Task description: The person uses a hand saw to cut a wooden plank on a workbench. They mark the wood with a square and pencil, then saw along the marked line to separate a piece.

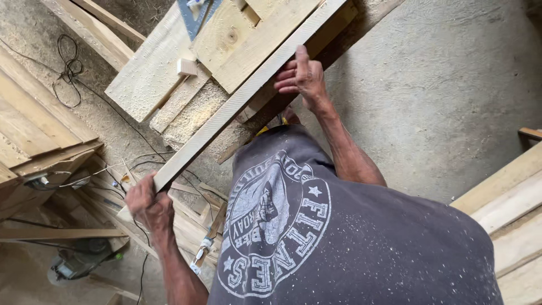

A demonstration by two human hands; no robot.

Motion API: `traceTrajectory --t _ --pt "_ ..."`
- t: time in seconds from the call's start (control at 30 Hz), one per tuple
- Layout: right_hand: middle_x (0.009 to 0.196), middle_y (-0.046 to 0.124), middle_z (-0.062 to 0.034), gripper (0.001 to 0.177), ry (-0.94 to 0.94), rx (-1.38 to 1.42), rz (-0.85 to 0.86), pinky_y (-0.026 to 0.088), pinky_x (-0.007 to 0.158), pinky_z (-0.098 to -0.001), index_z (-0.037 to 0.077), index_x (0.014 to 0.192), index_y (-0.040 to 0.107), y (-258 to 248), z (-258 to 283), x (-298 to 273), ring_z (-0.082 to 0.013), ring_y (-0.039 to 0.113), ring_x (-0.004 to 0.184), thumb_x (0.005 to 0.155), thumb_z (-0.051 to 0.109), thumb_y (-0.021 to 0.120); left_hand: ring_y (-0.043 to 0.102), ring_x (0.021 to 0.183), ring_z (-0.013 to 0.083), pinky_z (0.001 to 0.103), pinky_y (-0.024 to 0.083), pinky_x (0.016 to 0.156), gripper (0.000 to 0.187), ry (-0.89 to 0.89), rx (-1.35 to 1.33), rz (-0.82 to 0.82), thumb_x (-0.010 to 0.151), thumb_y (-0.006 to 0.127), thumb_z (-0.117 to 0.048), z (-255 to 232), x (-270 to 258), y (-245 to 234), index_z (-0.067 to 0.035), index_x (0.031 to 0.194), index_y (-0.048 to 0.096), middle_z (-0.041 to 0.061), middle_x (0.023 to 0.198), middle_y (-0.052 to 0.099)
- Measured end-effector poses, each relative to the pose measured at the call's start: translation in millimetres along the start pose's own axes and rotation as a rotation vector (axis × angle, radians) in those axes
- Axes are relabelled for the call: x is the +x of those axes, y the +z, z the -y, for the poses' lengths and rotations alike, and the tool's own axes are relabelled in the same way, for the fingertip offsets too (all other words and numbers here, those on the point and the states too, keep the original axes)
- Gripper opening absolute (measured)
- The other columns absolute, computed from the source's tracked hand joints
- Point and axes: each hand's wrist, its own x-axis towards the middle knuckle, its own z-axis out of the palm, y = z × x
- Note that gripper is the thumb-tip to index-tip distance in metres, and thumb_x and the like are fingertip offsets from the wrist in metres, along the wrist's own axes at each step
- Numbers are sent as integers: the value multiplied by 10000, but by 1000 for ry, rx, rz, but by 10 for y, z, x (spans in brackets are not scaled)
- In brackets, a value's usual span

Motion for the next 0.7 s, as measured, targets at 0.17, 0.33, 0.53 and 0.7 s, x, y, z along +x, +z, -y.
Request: traceTrajectory --t 0.17,0.33,0.53,0.7 --pt "705 658 -210 583 -123 -401 -89 577 465 -337 -95 747 603 284 -42 102 -247 726 593 1044 405 653 621 888 253 415 476 977 449 139 -173 -165 781 516 53 356 1 620 -67 1164 718 109 975 717" --pt "659 703 -122 391 -116 -307 -159 566 445 -312 -7 748 620 437 -196 177 -168 743 527 992 294 677 614 824 294 433 453 864 240 62 -323 -147 842 650 -29 360 59 1106 -74 1071 707 115 906 703" --pt "638 712 -100 359 -47 -337 -192 571 397 -288 4 742 628 500 -272 228 -140 707 488 1009 242 657 599 857 355 468 452 879 423 69 -379 -157 691 576 58 386 121 1260 -62 1080 692 151 876 664" --pt "623 680 -51 384 -208 -558 -223 528 395 -276 55 714 633 300 -69 330 -97 624 459 1034 266 669 603 864 354 458 456 892 466 20 -385 -143 634 559 69 367 146 1299 -43 1061 709 151 940 717"
